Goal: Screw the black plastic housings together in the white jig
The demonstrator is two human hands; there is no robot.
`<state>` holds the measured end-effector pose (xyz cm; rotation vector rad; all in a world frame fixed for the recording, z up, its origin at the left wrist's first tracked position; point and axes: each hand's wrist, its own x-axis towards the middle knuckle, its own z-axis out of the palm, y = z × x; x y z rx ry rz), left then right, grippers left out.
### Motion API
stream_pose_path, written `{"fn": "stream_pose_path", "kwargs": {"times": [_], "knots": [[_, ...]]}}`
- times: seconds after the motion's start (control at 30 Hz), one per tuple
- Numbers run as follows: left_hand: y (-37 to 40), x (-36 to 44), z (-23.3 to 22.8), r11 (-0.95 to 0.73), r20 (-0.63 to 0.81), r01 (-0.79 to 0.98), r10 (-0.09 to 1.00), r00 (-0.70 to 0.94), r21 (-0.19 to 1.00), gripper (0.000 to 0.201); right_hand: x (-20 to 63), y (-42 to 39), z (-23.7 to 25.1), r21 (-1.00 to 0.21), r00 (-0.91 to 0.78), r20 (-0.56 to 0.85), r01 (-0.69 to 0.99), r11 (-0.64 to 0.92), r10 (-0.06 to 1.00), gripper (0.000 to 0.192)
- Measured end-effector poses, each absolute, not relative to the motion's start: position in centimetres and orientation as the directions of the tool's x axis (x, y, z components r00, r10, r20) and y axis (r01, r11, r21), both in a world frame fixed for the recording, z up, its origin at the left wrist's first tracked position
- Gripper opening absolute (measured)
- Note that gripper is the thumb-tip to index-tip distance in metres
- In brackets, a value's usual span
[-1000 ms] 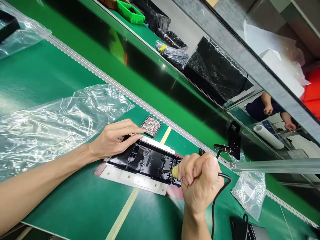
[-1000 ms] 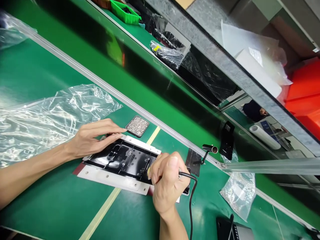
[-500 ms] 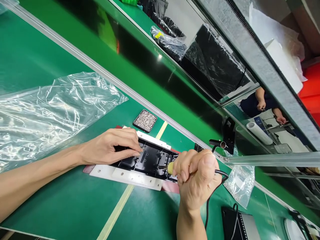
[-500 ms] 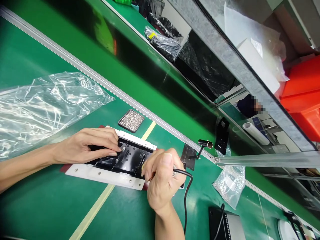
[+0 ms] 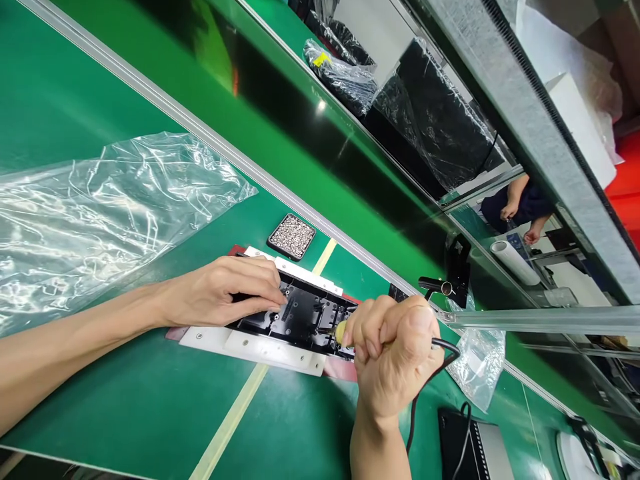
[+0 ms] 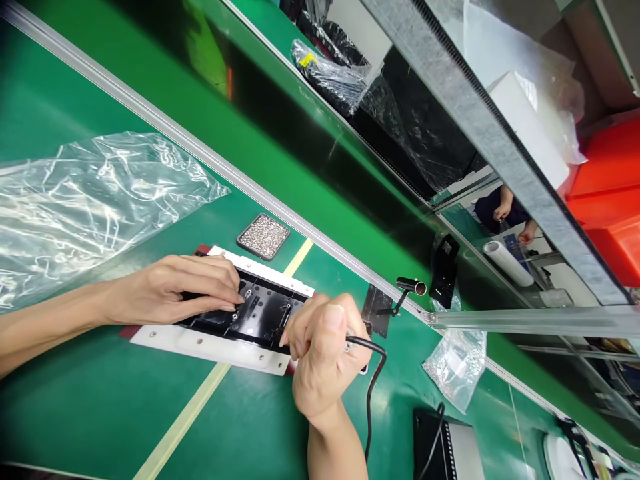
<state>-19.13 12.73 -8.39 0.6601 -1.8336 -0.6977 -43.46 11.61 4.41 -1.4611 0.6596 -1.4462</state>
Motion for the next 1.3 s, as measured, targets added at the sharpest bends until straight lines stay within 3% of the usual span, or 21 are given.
{"fn": "stream_pose_path", "kwargs": {"times": [0.23,0.67,1.3], "knots": [[12.5,-19.12,-8.83,0.634,0.585,-0.07,-0.745,-0.32,0.77,0.021,-43.47,11.27,3.98,-0.878,0.173,0.452,0.261,-0.402,-0.875,0.06],[12.75,-18.94,-9.2,0.588,0.521,-0.128,-0.782,-0.343,0.798,0.023,-43.38,11.04,3.83,-0.872,0.177,0.461,0.271,-0.407,-0.87,0.058],[12.75,-19.11,-9.11,0.603,0.539,-0.132,-0.775,-0.332,0.786,0.021,-43.3,11.17,3.73,-0.874,0.148,0.437,0.302,-0.38,-0.887,0.06]]}}
